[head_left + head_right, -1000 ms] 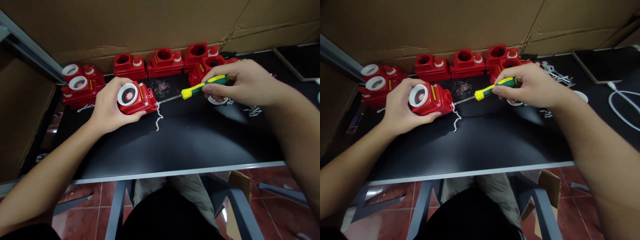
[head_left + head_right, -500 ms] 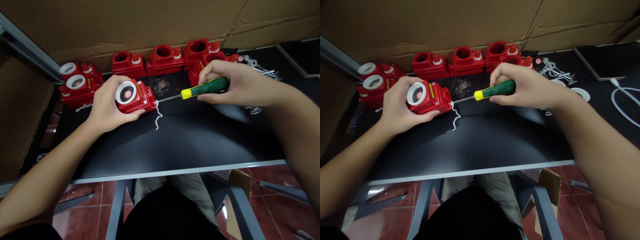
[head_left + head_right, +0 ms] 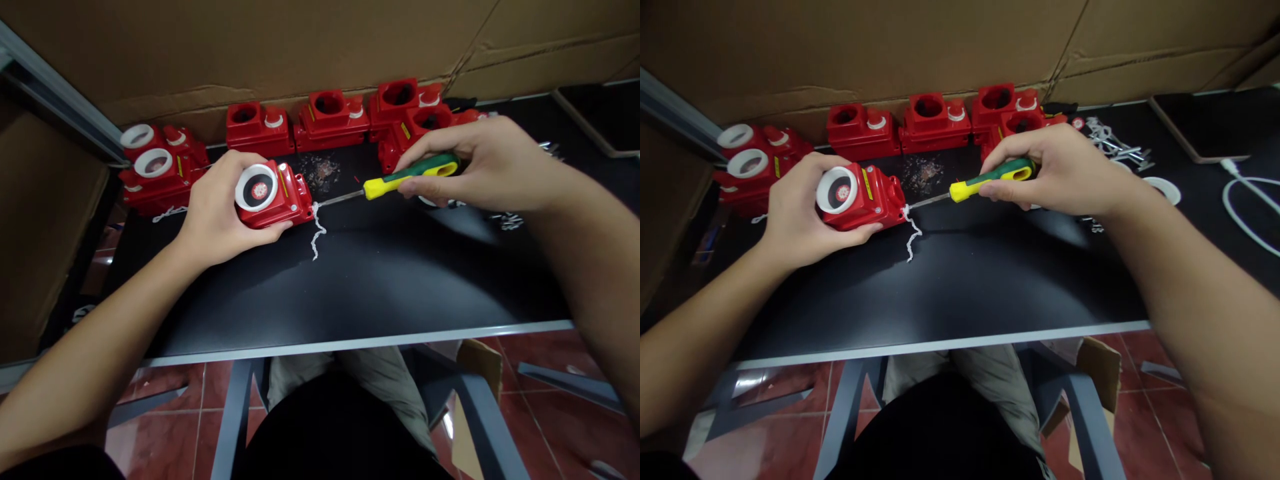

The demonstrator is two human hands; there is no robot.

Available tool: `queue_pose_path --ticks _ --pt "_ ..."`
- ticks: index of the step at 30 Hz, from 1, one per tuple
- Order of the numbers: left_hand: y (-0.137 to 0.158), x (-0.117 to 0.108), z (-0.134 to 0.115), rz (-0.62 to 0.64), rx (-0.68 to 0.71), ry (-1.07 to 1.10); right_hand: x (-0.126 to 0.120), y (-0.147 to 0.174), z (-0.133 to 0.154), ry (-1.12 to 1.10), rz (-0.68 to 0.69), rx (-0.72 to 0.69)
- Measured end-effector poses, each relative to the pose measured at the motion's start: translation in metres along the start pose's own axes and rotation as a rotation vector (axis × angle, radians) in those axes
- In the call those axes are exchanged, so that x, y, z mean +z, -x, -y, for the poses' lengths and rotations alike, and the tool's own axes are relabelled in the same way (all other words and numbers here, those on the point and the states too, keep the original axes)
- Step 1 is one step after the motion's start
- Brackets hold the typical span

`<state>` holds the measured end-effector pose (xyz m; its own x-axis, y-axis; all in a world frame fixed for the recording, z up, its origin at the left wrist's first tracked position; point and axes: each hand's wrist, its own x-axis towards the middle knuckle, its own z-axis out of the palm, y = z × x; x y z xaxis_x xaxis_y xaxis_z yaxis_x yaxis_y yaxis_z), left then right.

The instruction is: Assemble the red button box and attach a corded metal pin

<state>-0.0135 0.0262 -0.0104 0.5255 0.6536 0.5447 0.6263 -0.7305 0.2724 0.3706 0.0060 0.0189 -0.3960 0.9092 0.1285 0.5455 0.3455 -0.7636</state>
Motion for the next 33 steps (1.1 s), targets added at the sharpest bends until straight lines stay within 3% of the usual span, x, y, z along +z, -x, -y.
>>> queue_pose_path --ticks 8,12,19,24,33 --pt "-0.001 -0.001 0.001 0.033 0.022 -0.008 0.006 -0.004 0.0 0.151 0.035 0.051" --pt "-0.003 0.0 0.005 0.02 0.04 0.057 0.006 -0.005 -0.004 0.079 0.027 0.049" --pt "-0.004 -0.002 0.0 0.049 -0.045 0.093 0.007 -0.002 -0.006 0.08 0.066 -0.021" --pt "-0.004 -0.002 -0.001 0.071 -0.048 0.096 0.007 -0.001 -0.005 0.056 0.034 0.016" --pt "-0.003 -0.003 -0.007 0.062 -0.005 0.042 0.005 0.001 0.002 0.174 0.041 -0.023"
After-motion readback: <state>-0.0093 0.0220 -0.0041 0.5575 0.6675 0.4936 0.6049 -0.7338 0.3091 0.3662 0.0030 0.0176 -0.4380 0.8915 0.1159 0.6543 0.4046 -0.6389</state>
